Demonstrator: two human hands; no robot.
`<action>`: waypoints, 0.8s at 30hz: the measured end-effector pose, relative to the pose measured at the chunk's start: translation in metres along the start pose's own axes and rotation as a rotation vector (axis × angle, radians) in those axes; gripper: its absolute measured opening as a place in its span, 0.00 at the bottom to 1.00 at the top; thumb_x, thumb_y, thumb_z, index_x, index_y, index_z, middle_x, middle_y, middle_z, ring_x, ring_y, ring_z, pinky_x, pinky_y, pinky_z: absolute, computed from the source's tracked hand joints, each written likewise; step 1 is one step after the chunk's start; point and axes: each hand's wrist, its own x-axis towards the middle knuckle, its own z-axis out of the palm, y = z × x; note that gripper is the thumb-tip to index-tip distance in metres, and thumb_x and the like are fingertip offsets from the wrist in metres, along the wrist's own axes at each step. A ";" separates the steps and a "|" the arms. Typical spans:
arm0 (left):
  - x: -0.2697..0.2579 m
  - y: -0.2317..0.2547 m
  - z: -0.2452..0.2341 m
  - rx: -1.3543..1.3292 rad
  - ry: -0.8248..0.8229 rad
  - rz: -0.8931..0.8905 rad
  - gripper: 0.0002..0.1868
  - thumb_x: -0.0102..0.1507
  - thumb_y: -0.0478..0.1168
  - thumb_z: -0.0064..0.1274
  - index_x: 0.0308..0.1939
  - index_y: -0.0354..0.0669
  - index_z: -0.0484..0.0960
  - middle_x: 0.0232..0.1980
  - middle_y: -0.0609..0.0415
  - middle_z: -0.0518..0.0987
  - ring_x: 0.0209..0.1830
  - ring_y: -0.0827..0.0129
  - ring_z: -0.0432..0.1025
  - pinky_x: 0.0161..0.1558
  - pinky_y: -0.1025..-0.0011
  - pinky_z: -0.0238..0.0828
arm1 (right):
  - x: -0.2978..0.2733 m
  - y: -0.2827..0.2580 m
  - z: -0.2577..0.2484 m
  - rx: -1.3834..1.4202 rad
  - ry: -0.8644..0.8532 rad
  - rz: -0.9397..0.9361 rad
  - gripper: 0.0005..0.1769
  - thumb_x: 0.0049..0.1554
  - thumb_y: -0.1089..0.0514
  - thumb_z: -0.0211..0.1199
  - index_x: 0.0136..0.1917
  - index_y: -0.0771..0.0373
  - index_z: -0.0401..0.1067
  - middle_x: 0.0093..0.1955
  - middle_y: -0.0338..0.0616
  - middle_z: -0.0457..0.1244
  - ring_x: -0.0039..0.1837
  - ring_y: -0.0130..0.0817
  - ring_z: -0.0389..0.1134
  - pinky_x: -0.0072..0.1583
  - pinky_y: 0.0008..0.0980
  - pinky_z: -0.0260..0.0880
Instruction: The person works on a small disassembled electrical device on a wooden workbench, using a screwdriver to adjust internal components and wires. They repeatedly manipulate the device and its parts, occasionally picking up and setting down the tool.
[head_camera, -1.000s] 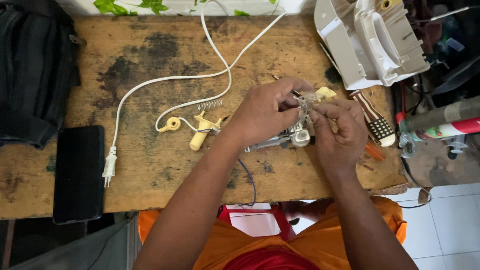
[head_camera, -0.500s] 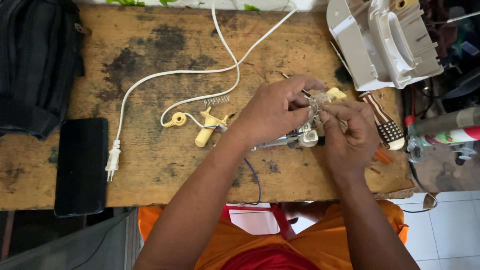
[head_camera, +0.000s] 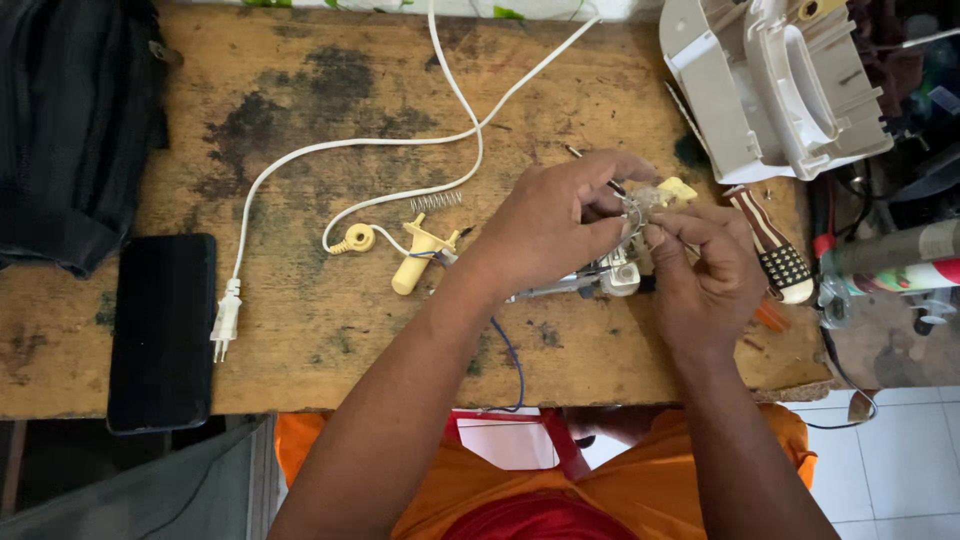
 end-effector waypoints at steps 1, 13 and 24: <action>0.001 0.000 0.000 0.001 -0.001 0.002 0.24 0.59 0.38 0.56 0.60 0.60 0.79 0.40 0.43 0.87 0.38 0.59 0.84 0.42 0.62 0.83 | 0.001 0.000 0.000 0.000 0.002 -0.002 0.06 0.63 0.72 0.73 0.52 0.77 0.78 0.48 0.56 0.60 0.55 0.42 0.65 0.62 0.42 0.66; -0.001 0.007 -0.001 -0.009 -0.008 -0.053 0.24 0.58 0.38 0.56 0.59 0.60 0.79 0.40 0.49 0.87 0.38 0.65 0.83 0.44 0.65 0.83 | 0.001 -0.008 0.000 -0.039 -0.012 -0.041 0.06 0.62 0.71 0.73 0.52 0.75 0.79 0.48 0.56 0.61 0.54 0.47 0.68 0.60 0.41 0.67; 0.004 -0.013 0.009 0.018 0.035 -0.069 0.26 0.55 0.40 0.61 0.59 0.60 0.81 0.39 0.52 0.87 0.38 0.69 0.83 0.44 0.68 0.83 | 0.002 -0.004 -0.003 -0.114 -0.023 -0.077 0.04 0.60 0.69 0.72 0.50 0.71 0.80 0.47 0.57 0.63 0.53 0.53 0.71 0.56 0.42 0.70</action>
